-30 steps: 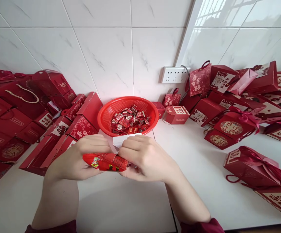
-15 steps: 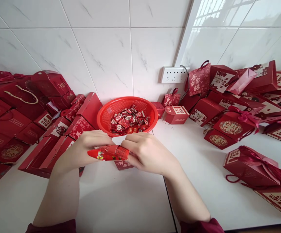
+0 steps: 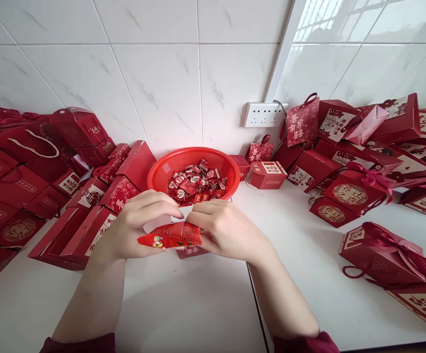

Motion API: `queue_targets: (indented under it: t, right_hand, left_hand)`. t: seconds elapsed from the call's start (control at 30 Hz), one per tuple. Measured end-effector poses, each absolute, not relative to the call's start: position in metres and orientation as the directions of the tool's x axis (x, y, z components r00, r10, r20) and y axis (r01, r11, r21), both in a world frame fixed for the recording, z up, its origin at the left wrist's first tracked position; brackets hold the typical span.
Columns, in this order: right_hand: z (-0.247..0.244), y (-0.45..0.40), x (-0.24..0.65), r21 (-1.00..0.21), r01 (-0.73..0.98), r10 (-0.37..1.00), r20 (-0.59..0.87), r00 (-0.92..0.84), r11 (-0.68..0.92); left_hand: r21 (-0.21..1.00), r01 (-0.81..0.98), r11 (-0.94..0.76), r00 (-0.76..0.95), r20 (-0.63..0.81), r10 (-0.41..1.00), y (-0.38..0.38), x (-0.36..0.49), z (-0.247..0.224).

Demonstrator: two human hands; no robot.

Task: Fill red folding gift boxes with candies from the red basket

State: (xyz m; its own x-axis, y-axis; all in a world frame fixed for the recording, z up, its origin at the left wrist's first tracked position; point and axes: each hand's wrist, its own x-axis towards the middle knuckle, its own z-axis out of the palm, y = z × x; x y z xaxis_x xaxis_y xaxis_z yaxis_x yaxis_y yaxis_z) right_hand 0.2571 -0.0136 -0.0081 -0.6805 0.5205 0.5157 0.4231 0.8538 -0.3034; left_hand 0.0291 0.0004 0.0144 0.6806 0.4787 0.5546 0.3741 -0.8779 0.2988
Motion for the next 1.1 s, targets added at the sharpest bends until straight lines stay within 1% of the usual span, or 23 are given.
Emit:
queue_targets:
  t: [0.1, 0.2, 0.27, 0.37, 0.47, 0.6, 0.7, 0.83, 0.93, 1.0, 1.1]
  right_hand:
    - [-0.009, -0.013, 0.256, -0.333, 0.443, 0.553, 0.448, -0.703, 0.832]
    - [-0.009, -0.012, 0.256, -0.389, 0.475, 0.607, 0.384, -0.696, 0.790]
    - [-0.008, -0.012, 0.257, -0.424, 0.506, 0.651, 0.347, -0.675, 0.751]
    - [-0.007, -0.012, 0.260, -0.447, 0.528, 0.680, 0.322, -0.658, 0.722]
    - [-0.006, -0.012, 0.263, -0.462, 0.507, 0.677, 0.364, -0.640, 0.728]
    - [-0.004, -0.013, 0.267, -0.506, 0.390, 0.633, 0.522, -0.571, 0.769]
    - [-0.004, -0.014, 0.269, -0.512, 0.328, 0.604, 0.605, -0.519, 0.794]
    - [-0.004, -0.014, 0.269, -0.500, 0.368, 0.620, 0.606, -0.498, 0.784]
    - [-0.005, -0.014, 0.267, -0.529, 0.330, 0.619, 0.591, -0.517, 0.782]
    - [-0.006, -0.012, 0.265, -0.522, 0.308, 0.599, 0.596, -0.535, 0.795]
    - [-0.008, -0.010, 0.262, -0.428, 0.325, 0.538, 0.653, -0.534, 0.843]
  left_hand:
    - [0.283, 0.347, -0.894, 0.698, 0.559, 0.448, 0.000, 0.033, 0.014]
    - [0.272, 0.342, -0.900, 0.667, 0.604, 0.436, 0.002, 0.035, 0.011]
    - [0.260, 0.357, -0.897, 0.639, 0.633, 0.438, 0.003, 0.035, 0.008]
    - [0.261, 0.384, -0.886, 0.633, 0.624, 0.458, 0.005, 0.035, 0.005]
    - [0.300, 0.390, -0.871, 0.645, 0.586, 0.490, 0.006, 0.033, 0.006]
    - [0.360, 0.335, -0.871, 0.683, 0.544, 0.488, 0.006, 0.032, 0.010]
    - [0.359, 0.321, -0.877, 0.678, 0.559, 0.477, 0.007, 0.032, 0.009]
    - [0.284, 0.369, -0.885, 0.649, 0.603, 0.464, 0.008, 0.034, 0.005]
    - [0.252, 0.411, -0.876, 0.651, 0.592, 0.476, 0.009, 0.034, 0.004]
    - [0.255, 0.436, -0.863, 0.663, 0.557, 0.500, 0.008, 0.034, 0.005]
    - [0.309, 0.498, -0.810, 0.683, 0.436, 0.586, 0.005, 0.035, 0.008]
